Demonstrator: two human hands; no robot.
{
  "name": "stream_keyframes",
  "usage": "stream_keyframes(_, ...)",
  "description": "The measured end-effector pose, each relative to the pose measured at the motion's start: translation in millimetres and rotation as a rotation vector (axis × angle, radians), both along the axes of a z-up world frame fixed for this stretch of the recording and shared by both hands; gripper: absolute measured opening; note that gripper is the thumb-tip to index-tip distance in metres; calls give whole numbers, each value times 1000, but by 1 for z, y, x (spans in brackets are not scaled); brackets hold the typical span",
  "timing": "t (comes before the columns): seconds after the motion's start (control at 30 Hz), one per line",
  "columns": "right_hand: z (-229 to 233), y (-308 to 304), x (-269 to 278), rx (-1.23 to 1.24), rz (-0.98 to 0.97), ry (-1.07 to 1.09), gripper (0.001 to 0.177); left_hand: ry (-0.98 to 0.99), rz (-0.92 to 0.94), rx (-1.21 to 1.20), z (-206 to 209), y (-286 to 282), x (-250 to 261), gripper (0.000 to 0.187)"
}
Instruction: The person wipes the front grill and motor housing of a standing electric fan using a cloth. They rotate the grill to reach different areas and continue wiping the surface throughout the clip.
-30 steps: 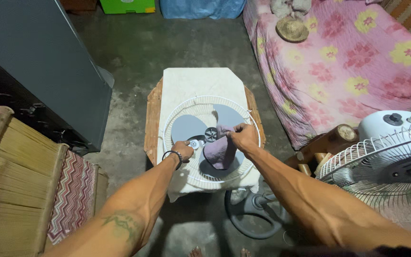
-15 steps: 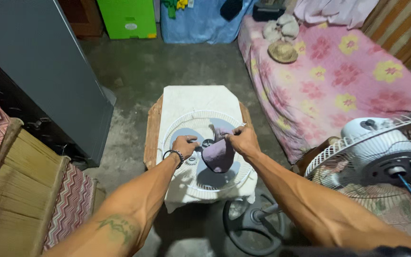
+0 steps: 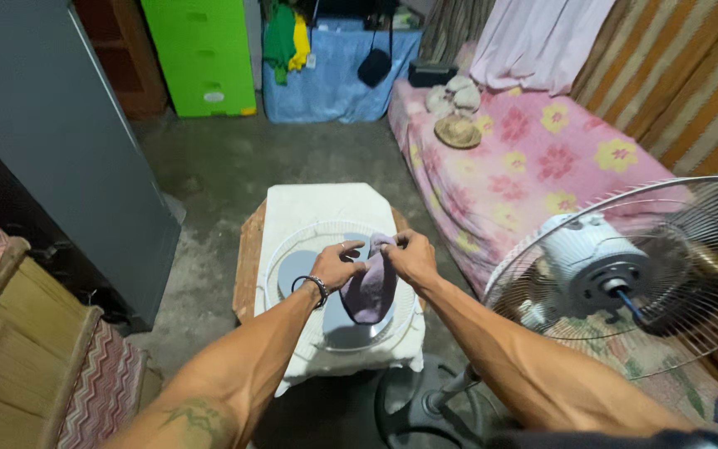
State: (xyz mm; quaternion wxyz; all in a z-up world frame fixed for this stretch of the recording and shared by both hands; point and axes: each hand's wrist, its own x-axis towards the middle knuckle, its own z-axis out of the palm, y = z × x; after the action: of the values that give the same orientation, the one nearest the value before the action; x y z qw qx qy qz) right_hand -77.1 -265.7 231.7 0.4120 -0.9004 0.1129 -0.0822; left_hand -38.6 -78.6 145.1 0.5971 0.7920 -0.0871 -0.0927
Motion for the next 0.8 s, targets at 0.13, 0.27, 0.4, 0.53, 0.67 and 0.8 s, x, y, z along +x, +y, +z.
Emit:
stream_keyframes(0.13,12,-9,-10,12,2,5,38,-118,-54,48,26,-15,-10,65)
stream_keyframes(0.27,28,-11,-27,15,54,-93,33,-131,-69,98,46,-26,-23,66)
stream_keyframes(0.4,46,-17,-53,57,107,-112,29,-201,-24,211,59,-35,-42,43)
stream_keyframes(0.53,60,-26,-80,82,174,-126,30,-94,34,238,70,-35,-66,34)
stream_keyframes(0.67,69,-45,-103,127,211,-139,32,-175,53,210,78,-48,-91,37)
stream_keyframes(0.8,66,-67,-130,118,224,-168,34,-215,93,279,80,-64,-124,43)
